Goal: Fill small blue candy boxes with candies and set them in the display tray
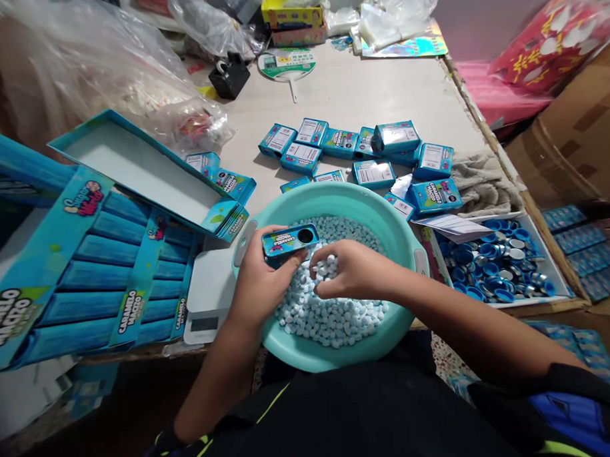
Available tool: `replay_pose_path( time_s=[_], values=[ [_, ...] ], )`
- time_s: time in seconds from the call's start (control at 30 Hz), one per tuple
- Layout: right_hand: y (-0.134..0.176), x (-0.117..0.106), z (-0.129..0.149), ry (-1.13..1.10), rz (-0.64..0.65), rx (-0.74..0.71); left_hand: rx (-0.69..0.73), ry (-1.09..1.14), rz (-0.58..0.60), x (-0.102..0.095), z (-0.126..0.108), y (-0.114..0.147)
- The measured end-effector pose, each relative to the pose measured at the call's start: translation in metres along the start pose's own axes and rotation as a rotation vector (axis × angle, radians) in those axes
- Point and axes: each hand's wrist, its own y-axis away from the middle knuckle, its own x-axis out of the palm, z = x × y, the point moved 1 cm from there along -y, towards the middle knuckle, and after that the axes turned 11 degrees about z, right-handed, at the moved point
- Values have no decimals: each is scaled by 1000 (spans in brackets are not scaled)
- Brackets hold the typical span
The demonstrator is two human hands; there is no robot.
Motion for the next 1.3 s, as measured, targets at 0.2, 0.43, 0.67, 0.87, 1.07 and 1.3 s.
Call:
replay_pose_path(
  time_s=[0.2, 0.43, 0.67, 0.87, 1.07, 1.3],
  values=[
    [9, -18, 11, -418, -279, -178, 86, -48, 133, 1, 1, 1],
    [-24, -4, 21, -698, -601, -334, 104, -89, 226, 1, -7, 4],
    [-26, 9, 16, -564, -552, -347, 122, -155, 194, 3, -4, 3],
    [-20, 5, 14, -531, -572, -308, 212, -201, 173, 2, -6, 4],
    [-18, 1, 4, -575, -512, -386, 187, -114, 51, 2, -7, 4],
    [-23, -6, -5, -452, -470, -305, 185, -67, -41, 0, -9, 6]
  ],
)
